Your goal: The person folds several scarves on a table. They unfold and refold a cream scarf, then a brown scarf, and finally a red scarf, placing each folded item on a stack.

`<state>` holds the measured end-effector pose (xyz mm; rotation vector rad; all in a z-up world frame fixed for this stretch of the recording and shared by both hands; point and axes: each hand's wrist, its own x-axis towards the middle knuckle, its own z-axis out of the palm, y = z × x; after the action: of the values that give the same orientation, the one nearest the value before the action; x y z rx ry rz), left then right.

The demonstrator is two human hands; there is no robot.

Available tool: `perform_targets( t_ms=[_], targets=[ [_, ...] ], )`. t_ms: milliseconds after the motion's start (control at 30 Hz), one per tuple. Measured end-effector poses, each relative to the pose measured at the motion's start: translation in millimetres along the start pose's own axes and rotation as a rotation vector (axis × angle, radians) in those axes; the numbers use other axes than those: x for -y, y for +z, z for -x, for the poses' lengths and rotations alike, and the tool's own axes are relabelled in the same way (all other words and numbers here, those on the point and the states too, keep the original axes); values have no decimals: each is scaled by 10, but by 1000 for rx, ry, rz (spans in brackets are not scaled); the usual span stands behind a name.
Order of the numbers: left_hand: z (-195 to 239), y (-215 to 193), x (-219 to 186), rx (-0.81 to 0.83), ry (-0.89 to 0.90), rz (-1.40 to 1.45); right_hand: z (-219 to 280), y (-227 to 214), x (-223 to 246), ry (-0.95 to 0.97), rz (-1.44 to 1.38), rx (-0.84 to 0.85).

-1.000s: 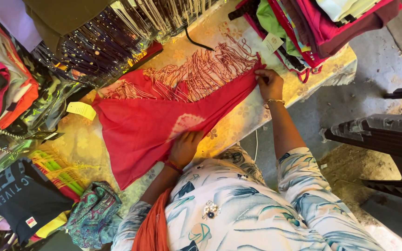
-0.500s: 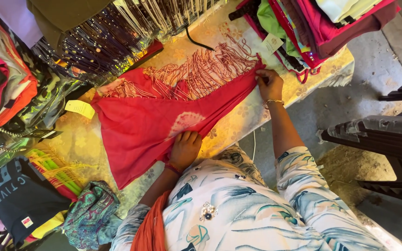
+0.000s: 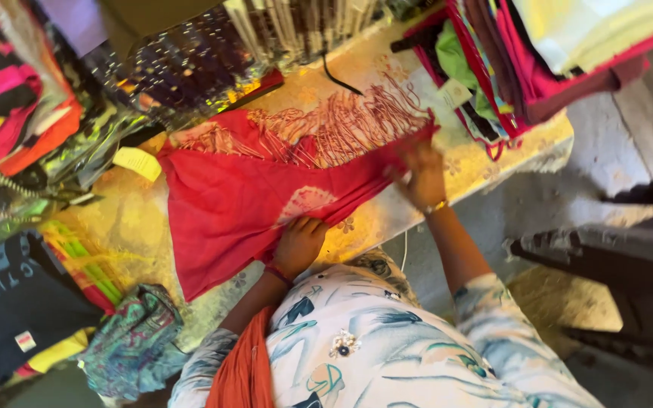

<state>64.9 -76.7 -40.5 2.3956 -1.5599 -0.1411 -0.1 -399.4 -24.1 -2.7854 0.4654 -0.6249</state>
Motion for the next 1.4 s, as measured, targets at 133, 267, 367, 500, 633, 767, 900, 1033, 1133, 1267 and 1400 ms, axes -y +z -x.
perform_targets(
  t_ms=[133,267,367,500,633,767,900,1033,1133,1267,1400],
  targets=[
    [-118,-321,-28,-106,-99,307,11,-175,661,-435,-396,254],
    [-215,-611,-58,-234,-125,479,164,-48,972,-426,-549,335],
    [-227,-762,-46,-287,-128,506,139,-26,1034,-367,-559,275],
    [-170,-857,-31,-311,-131,529,13,-130,1042,-191,-673,506],
    [-28,-869,-13,-306,-146,475,-133,-261,1123,-279,-829,540],
    [210,-768,73,-324,-161,310,-199,-282,1122,-303,-835,388],
    [562,-838,173,-367,-289,199,-298,-387,999,-231,-828,357],
    [913,-833,365,-380,-581,191,-440,-533,887,-231,-835,167],
    [1079,-905,480,-466,-718,191,-535,-742,978,-193,-871,134],
    [1155,-1104,552,-808,-679,139,-606,-836,1019,-158,-718,94],
    [1093,-1196,652,-904,-770,224,-618,-764,1004,-115,-690,109]
  ],
)
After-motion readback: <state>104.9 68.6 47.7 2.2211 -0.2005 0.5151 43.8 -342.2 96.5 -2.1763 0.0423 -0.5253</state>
